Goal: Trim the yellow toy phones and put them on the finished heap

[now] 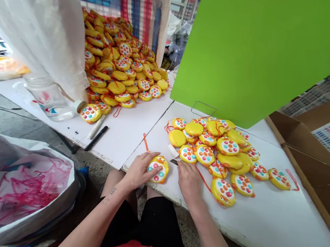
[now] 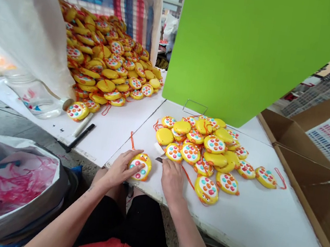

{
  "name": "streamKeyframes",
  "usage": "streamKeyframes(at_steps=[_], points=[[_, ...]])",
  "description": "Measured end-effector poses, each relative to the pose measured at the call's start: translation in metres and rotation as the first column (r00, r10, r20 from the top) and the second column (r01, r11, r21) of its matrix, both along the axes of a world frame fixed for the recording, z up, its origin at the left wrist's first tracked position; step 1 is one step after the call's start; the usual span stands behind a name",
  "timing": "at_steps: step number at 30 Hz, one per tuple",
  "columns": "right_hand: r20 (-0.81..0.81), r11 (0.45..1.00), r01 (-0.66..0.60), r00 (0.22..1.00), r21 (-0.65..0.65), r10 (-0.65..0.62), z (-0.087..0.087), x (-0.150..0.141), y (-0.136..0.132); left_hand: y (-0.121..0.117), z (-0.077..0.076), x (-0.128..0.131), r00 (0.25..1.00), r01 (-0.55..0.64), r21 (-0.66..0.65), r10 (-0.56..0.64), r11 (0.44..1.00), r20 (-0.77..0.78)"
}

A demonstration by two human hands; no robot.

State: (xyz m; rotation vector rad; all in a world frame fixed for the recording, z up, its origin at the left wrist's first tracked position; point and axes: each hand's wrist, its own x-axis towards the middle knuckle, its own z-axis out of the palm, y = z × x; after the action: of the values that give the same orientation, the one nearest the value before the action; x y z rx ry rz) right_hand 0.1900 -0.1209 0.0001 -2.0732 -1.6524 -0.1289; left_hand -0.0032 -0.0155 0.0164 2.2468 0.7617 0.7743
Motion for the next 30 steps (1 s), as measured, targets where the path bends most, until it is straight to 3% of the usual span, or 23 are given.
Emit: streamKeyframes(at_steps=[5,12,16,20,24,27,30], points=[[-0.046,0.998,-0.014,0.999,-0.063,0.011,-0.002,0.011,0.001,0.000,0.001,0.003,0.994,-0.019,0.075,0.027,0.997,-0.108],[-0.152,0.955,-0.061,0.988,-0.290,0.017,0.021,0.027,0.002,0.003,-0.002,0.003,0.993,0.005,0.068,0.003,0.998,-0.118],[-0.175,0.951,-0.078,0.984,-0.301,0.025,0.028,0.022,-0.001,0.004,-0.005,0.003,0.995,0.004,0.079,0.004,0.997,-0.098],[-0.285,0.975,-0.109,0.957,-0.192,0.050,0.024,0.014,-0.006,0.004,-0.006,0.003,0.994,0.002,0.086,0.007,0.996,-0.113],[-0.376,0.992,-0.072,0.921,0.101,0.105,0.015,0.004,-0.008,0.000,-0.003,0.003,0.984,0.018,0.139,0.007,0.990,-0.179],[-0.300,0.951,-0.103,0.934,0.291,0.193,0.011,-0.002,-0.005,-0.002,-0.001,0.005,0.974,0.032,0.189,0.012,0.981,-0.228],[-0.176,0.923,-0.156,0.957,0.353,0.229,0.008,-0.006,0.000,-0.002,0.001,0.006,0.967,0.030,0.194,0.021,0.981,-0.254]])
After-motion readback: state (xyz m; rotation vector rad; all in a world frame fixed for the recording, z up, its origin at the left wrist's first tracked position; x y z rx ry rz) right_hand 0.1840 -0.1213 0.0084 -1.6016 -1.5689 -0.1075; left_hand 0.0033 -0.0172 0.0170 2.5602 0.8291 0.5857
